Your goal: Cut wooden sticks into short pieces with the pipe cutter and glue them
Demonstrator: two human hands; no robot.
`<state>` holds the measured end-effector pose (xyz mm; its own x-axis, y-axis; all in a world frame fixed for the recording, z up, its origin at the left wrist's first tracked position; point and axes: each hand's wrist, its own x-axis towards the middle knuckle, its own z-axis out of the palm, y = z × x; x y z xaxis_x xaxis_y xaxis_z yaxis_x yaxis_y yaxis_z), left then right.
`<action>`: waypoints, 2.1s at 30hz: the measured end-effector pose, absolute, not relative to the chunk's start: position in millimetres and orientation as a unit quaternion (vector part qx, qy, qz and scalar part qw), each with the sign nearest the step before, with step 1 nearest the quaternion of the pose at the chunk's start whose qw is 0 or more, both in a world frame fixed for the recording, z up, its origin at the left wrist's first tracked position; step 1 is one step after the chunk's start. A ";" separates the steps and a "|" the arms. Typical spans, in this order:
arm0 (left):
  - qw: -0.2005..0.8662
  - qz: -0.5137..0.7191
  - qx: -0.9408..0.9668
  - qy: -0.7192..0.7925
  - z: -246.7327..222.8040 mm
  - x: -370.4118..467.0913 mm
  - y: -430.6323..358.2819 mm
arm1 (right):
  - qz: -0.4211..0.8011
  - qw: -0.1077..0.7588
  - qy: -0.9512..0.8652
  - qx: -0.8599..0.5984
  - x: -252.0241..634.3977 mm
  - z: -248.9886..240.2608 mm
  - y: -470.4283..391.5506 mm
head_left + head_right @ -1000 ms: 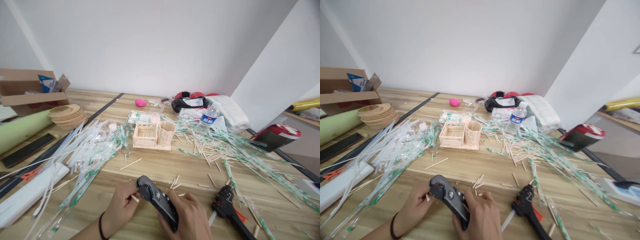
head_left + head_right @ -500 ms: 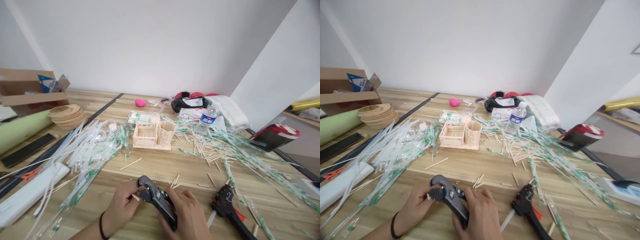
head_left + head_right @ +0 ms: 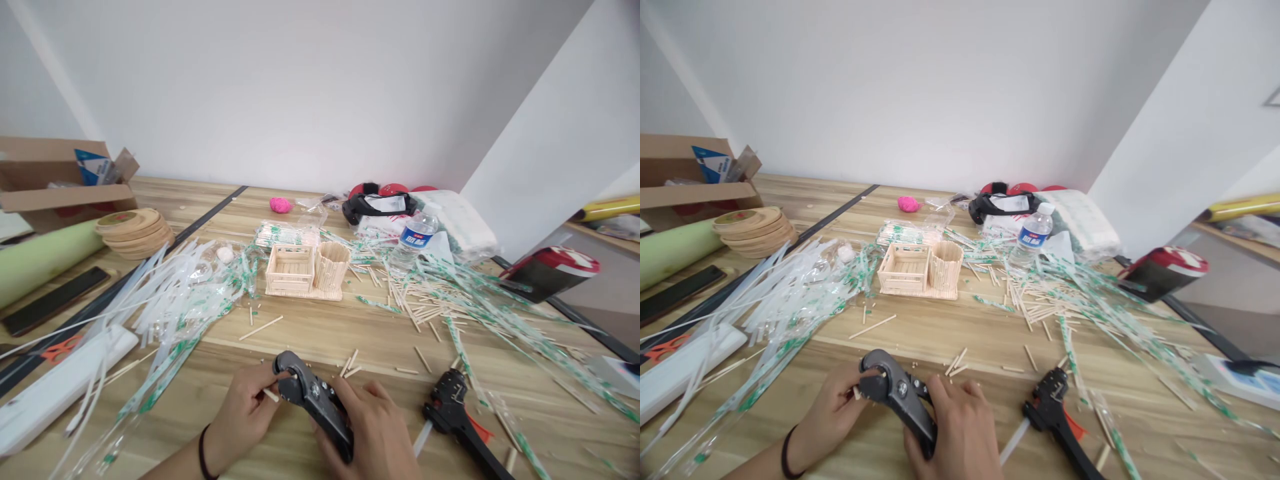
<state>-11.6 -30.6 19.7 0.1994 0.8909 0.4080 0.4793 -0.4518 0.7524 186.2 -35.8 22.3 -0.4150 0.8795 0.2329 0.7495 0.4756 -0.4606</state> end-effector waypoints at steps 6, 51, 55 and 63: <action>0.255 0.432 0.729 0.465 20.5 -11.6 -32.1 | 0.133 0.243 -0.819 -0.502 183.7 16.4 -37.9; 0.561 0.514 0.463 0.455 22.3 -5.6 -21.6 | 0.147 0.190 -0.756 -0.609 177.6 14.9 -38.2; 0.645 0.561 0.322 0.407 35.6 -13.1 -15.1 | 0.192 0.226 -0.722 -0.625 182.4 16.4 -34.0; 0.700 0.590 0.240 0.323 40.2 -18.6 -13.4 | -0.044 0.147 -0.672 -0.725 239.3 26.9 8.1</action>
<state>-18.6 -13.4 40.2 0.0946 0.9812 -0.1682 -0.6711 0.1877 0.7172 239.3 8.1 26.9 0.0938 0.9607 0.2611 0.9867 -0.0546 -0.1533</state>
